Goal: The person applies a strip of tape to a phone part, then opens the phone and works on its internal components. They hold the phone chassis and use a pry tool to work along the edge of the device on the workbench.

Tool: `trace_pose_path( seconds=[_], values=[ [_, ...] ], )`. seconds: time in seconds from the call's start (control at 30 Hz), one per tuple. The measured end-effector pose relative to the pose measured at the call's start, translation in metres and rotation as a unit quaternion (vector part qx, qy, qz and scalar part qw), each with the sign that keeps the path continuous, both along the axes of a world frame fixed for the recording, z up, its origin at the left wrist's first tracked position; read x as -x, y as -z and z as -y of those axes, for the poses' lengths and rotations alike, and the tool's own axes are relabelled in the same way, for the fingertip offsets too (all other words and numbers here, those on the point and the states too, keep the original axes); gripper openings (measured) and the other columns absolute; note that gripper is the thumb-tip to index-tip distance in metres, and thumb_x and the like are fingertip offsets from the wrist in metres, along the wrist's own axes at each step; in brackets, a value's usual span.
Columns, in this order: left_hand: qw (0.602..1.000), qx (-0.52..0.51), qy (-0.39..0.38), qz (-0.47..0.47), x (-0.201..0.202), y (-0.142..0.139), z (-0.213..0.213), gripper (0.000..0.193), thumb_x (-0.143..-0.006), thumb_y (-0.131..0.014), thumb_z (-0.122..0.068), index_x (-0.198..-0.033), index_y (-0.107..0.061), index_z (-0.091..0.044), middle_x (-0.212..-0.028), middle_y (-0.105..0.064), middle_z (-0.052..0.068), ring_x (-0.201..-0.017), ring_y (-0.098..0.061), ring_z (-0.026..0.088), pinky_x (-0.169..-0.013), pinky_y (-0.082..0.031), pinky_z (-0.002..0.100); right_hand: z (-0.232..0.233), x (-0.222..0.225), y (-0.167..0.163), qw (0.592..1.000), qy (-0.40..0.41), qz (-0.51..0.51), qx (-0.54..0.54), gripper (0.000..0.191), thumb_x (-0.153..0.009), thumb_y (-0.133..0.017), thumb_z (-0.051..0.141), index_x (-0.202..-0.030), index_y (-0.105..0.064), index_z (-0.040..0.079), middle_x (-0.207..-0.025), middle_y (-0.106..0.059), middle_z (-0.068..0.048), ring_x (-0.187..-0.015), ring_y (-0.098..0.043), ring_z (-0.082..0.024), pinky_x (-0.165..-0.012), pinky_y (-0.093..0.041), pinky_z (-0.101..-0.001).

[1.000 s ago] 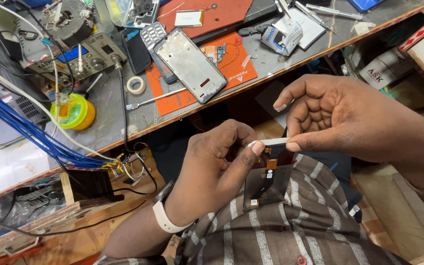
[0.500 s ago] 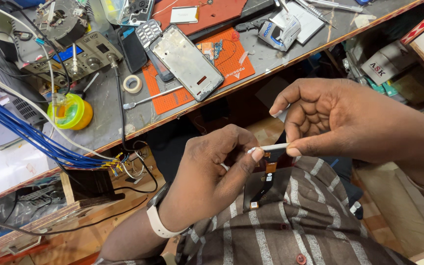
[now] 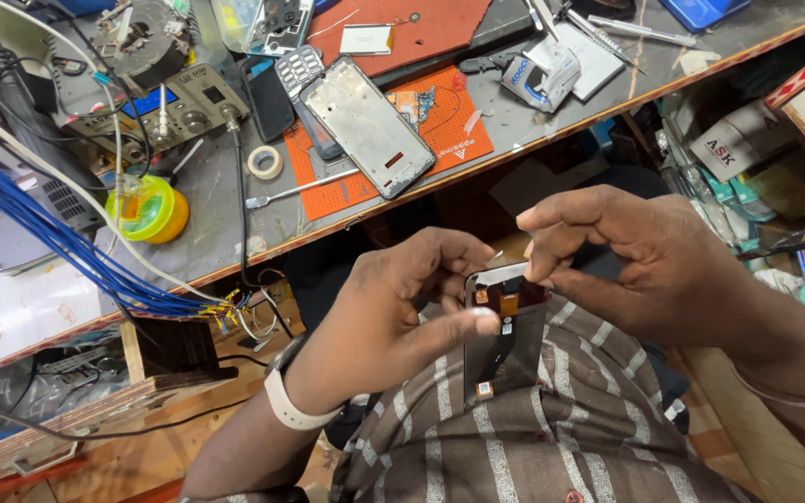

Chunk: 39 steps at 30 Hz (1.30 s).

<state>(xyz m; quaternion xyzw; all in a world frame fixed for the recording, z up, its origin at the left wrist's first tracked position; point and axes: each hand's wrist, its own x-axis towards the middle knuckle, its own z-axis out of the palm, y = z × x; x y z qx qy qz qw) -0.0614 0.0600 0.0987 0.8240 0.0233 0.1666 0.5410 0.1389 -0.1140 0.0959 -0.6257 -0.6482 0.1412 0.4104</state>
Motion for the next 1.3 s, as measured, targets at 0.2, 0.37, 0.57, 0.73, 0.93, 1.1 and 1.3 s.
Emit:
trace_pose_path(
  seconds=[0.2, 0.37, 0.57, 0.73, 0.93, 1.1, 1.3],
  values=[
    [0.999, -0.017, -0.014, -0.042, -0.017, -0.007, 0.003, 0.021, -0.098, -0.070, -0.025, -0.092, -0.074, -0.005, -0.069, -0.068, 0.004, -0.061, -0.066, 0.014, -0.058, -0.052, 0.027, 0.004, 0.005, -0.003, 0.999, -0.018, 0.031, -0.034, 0.049, -0.084, -0.077, 0.004, -0.128, -0.056, 0.002, -0.091, -0.078, -0.001, -0.091, -0.079, -0.010, -0.081, -0.064, -0.0236],
    [0.995, -0.096, 0.009, -0.005, -0.017, -0.010, 0.004, 0.020, -0.096, -0.071, -0.021, -0.084, -0.071, -0.005, -0.071, -0.066, 0.010, -0.061, -0.066, 0.025, -0.057, -0.050, 0.034, 0.006, 0.005, -0.003, 0.997, -0.038, -0.065, -0.030, 0.057, -0.083, -0.080, 0.007, -0.133, -0.052, 0.002, -0.099, -0.074, -0.002, -0.090, -0.075, -0.007, -0.072, -0.063, -0.0183],
    [0.982, -0.190, -0.012, 0.001, -0.007, -0.008, 0.007, 0.012, -0.093, -0.072, -0.017, -0.090, -0.074, -0.006, -0.076, -0.068, 0.013, -0.071, -0.067, 0.031, -0.063, -0.050, 0.040, 0.000, 0.008, 0.008, 0.952, 0.014, -0.293, 0.080, 0.057, -0.082, -0.079, 0.003, -0.133, -0.054, 0.000, -0.098, -0.069, -0.009, -0.090, -0.070, -0.011, -0.078, -0.061, -0.0233],
    [0.997, -0.069, 0.016, -0.025, -0.004, 0.002, -0.008, 0.020, -0.094, -0.068, -0.015, -0.110, -0.073, -0.005, -0.089, -0.075, 0.007, -0.077, -0.073, 0.017, -0.070, -0.057, 0.029, 0.002, 0.007, 0.016, 0.943, 0.019, -0.322, 0.083, 0.055, -0.083, -0.075, -0.001, -0.133, -0.053, 0.000, -0.103, -0.069, -0.011, -0.094, -0.071, -0.013, -0.083, -0.062, -0.0259],
    [0.986, 0.119, 0.013, -0.113, 0.004, 0.020, -0.021, 0.025, -0.097, -0.064, -0.017, -0.114, -0.074, 0.000, -0.083, -0.071, 0.000, -0.073, -0.060, 0.004, -0.066, -0.051, 0.022, -0.002, 0.022, 0.041, 0.916, 0.017, -0.399, 0.045, 0.062, -0.083, -0.073, -0.006, -0.139, -0.047, 0.001, -0.106, -0.068, -0.011, -0.097, -0.070, -0.013, -0.082, -0.060, -0.0251],
    [0.980, 0.189, 0.026, -0.049, 0.005, 0.032, -0.011, 0.026, -0.097, -0.069, -0.014, -0.118, -0.068, 0.001, -0.097, -0.071, -0.002, -0.085, -0.061, 0.001, -0.075, -0.053, 0.021, 0.001, 0.037, 0.051, 0.930, 0.095, -0.352, 0.033, 0.062, -0.085, -0.073, -0.006, -0.140, -0.048, 0.001, -0.099, -0.069, -0.009, -0.086, -0.067, -0.009, -0.073, -0.057, -0.0219],
    [0.989, 0.116, -0.082, -0.034, 0.001, 0.042, 0.008, 0.028, -0.088, -0.078, -0.015, -0.110, -0.067, -0.001, -0.087, -0.072, 0.002, -0.076, -0.061, 0.003, -0.066, -0.053, 0.022, 0.001, 0.037, 0.040, 0.934, 0.102, -0.337, 0.056, 0.059, -0.086, -0.072, -0.005, -0.140, -0.048, 0.001, -0.094, -0.069, -0.007, -0.083, -0.066, -0.006, -0.071, -0.056, -0.0189]
  ],
)
